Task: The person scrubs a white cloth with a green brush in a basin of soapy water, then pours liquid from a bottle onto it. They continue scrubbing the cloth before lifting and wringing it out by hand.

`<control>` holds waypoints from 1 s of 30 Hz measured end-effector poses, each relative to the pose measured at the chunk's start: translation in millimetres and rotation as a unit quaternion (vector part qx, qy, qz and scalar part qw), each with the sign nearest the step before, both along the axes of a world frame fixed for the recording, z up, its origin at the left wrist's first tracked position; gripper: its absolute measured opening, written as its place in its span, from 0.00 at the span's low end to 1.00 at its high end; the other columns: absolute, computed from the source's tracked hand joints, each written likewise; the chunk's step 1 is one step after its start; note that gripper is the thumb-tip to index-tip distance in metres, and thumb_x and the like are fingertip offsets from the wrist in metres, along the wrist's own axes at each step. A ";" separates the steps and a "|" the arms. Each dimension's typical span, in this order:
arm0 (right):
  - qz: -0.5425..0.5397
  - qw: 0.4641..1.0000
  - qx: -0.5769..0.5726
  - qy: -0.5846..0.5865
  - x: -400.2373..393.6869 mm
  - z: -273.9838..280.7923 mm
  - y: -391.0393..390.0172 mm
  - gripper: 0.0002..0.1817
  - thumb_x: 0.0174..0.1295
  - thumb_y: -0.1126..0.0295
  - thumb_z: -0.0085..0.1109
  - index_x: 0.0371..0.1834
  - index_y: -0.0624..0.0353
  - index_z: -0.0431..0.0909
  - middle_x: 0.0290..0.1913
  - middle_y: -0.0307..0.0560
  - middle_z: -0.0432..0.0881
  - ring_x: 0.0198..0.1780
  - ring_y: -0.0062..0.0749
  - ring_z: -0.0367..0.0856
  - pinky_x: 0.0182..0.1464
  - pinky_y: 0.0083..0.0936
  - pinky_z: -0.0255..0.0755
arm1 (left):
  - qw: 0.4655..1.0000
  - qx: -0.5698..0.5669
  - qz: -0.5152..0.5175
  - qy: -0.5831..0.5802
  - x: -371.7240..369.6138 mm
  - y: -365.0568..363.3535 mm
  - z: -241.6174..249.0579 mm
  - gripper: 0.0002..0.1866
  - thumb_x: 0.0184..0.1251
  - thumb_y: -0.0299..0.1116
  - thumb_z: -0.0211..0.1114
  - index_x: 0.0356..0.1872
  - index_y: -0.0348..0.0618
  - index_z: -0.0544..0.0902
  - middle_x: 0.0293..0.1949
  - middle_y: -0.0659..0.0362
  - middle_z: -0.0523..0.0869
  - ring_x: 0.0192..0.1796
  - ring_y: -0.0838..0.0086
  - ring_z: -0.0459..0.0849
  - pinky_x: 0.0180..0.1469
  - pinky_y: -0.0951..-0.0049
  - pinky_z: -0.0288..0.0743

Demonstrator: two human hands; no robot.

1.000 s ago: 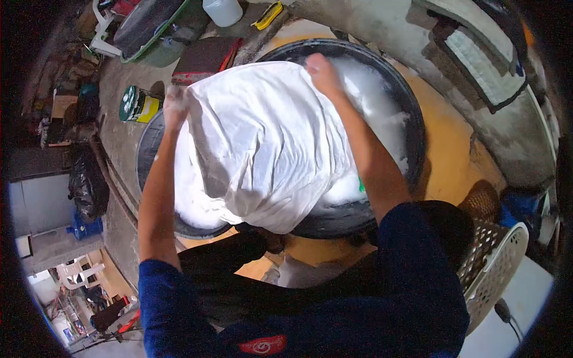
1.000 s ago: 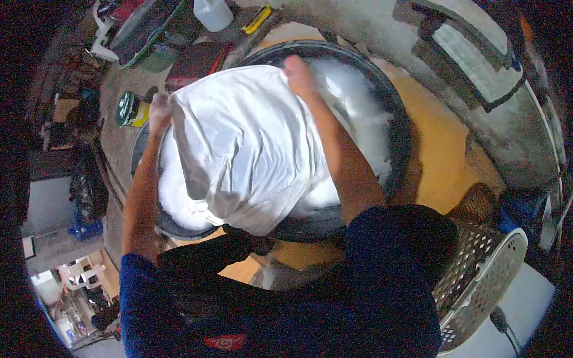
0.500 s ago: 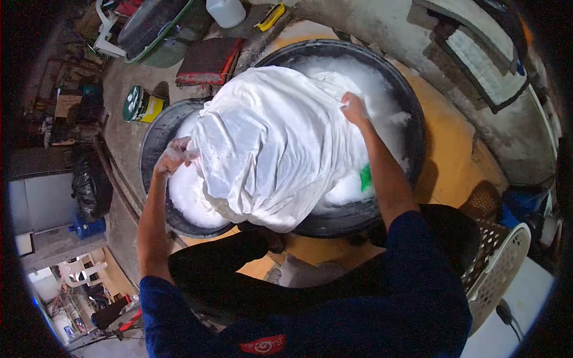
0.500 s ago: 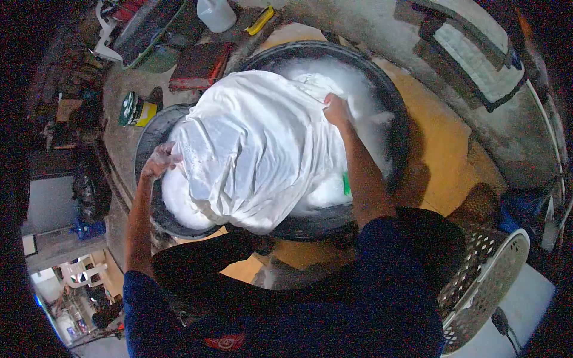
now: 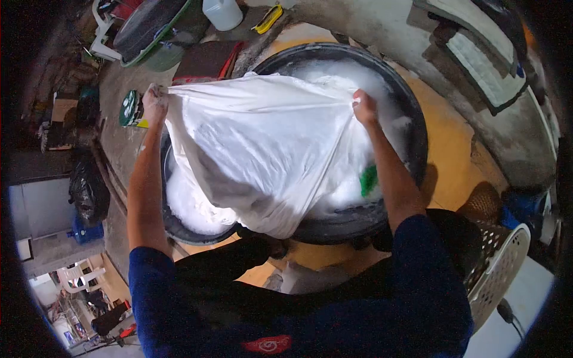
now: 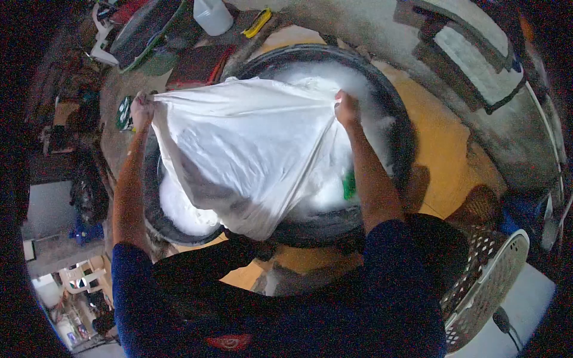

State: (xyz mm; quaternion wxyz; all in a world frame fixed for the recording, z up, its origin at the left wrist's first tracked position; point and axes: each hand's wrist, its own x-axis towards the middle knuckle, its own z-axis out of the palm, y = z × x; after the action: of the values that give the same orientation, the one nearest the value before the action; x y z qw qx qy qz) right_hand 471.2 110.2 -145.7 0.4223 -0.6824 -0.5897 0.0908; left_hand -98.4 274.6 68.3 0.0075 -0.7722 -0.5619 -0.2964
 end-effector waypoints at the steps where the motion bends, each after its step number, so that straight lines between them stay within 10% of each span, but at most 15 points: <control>1: 0.005 0.999 0.046 0.013 -0.4 2.4 -7.6 0.11 0.45 0.77 0.60 0.34 0.58 0.73 0.33 0.53 0.78 0.38 0.51 0.77 0.41 0.38 0.70 | 0.999 -0.029 -0.010 -0.037 -10.8 13.3 -12.8 0.07 0.48 0.30 0.55 0.26 0.37 0.69 0.23 0.45 0.73 0.30 0.48 0.73 0.32 0.58 0.66; 6: -0.215 0.966 -0.137 0.036 -21.1 8.2 -67.0 0.16 0.52 0.65 0.61 0.39 0.63 0.72 0.37 0.56 0.77 0.41 0.46 0.77 0.44 0.37 0.69 | 0.985 0.132 0.002 0.113 33.0 -39.5 -14.2 0.14 0.43 0.26 0.59 0.35 0.37 0.71 0.33 0.46 0.74 0.31 0.50 0.73 0.34 0.58 0.67; 9: -0.227 0.962 -0.145 0.041 -45.2 -15.9 -98.3 0.25 0.50 0.58 0.63 0.44 0.66 0.70 0.39 0.61 0.76 0.43 0.54 0.75 0.46 0.39 0.68 | 0.993 0.023 -0.114 0.020 94.5 -118.6 -19.3 0.23 0.51 0.34 0.62 0.49 0.38 0.71 0.45 0.49 0.76 0.46 0.56 0.75 0.52 0.64 0.67; 10: -0.192 0.963 -0.181 0.054 -44.8 -15.9 -103.4 0.28 0.50 0.58 0.63 0.48 0.67 0.68 0.42 0.62 0.75 0.46 0.55 0.74 0.49 0.39 0.67 | 0.961 -0.246 -0.109 -0.064 148.7 -180.1 11.5 0.22 0.55 0.31 0.59 0.53 0.40 0.71 0.50 0.49 0.75 0.52 0.58 0.74 0.56 0.66 0.65; 15: -0.084 0.974 -0.207 -0.027 -20.3 -63.4 -110.4 0.32 0.48 0.65 0.61 0.55 0.69 0.63 0.51 0.66 0.71 0.55 0.57 0.68 0.58 0.39 0.61 | 0.843 -0.292 -0.450 0.049 279.8 -342.9 -55.4 0.18 0.55 0.25 0.55 0.50 0.42 0.71 0.46 0.50 0.74 0.50 0.61 0.72 0.57 0.64 0.62; 21: -0.042 0.975 -0.212 -0.062 20.3 -53.7 -110.9 0.30 0.51 0.73 0.54 0.58 0.72 0.59 0.54 0.67 0.68 0.57 0.58 0.65 0.62 0.39 0.57 | 0.920 -0.227 -0.199 0.252 348.8 -389.1 -145.1 0.14 0.61 0.30 0.46 0.46 0.39 0.71 0.44 0.46 0.75 0.44 0.56 0.76 0.47 0.65 0.72; 24: -0.067 0.977 -0.202 -0.030 17.5 -56.3 -109.4 0.29 0.51 0.74 0.53 0.58 0.72 0.59 0.54 0.67 0.68 0.57 0.58 0.65 0.61 0.39 0.58 | 0.928 -0.335 -0.165 0.001 347.2 -372.0 -147.8 0.13 0.60 0.30 0.46 0.45 0.41 0.73 0.41 0.48 0.77 0.40 0.64 0.78 0.41 0.69 0.74; 30: -0.060 0.980 -0.190 0.026 17.9 -49.7 -106.8 0.25 0.51 0.75 0.52 0.55 0.70 0.62 0.53 0.69 0.68 0.55 0.59 0.67 0.58 0.39 0.62 | 0.842 -0.445 -0.304 -0.015 355.5 -384.2 -150.8 0.13 0.65 0.30 0.43 0.45 0.38 0.73 0.42 0.48 0.79 0.44 0.59 0.77 0.43 0.64 0.73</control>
State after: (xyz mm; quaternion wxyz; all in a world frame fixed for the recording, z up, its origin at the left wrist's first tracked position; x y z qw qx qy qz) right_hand 489.1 3.4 -195.4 0.3052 -0.7815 -0.5086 0.1938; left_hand 257.2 -109.6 -82.5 -0.4358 -0.8200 -0.3709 -0.0129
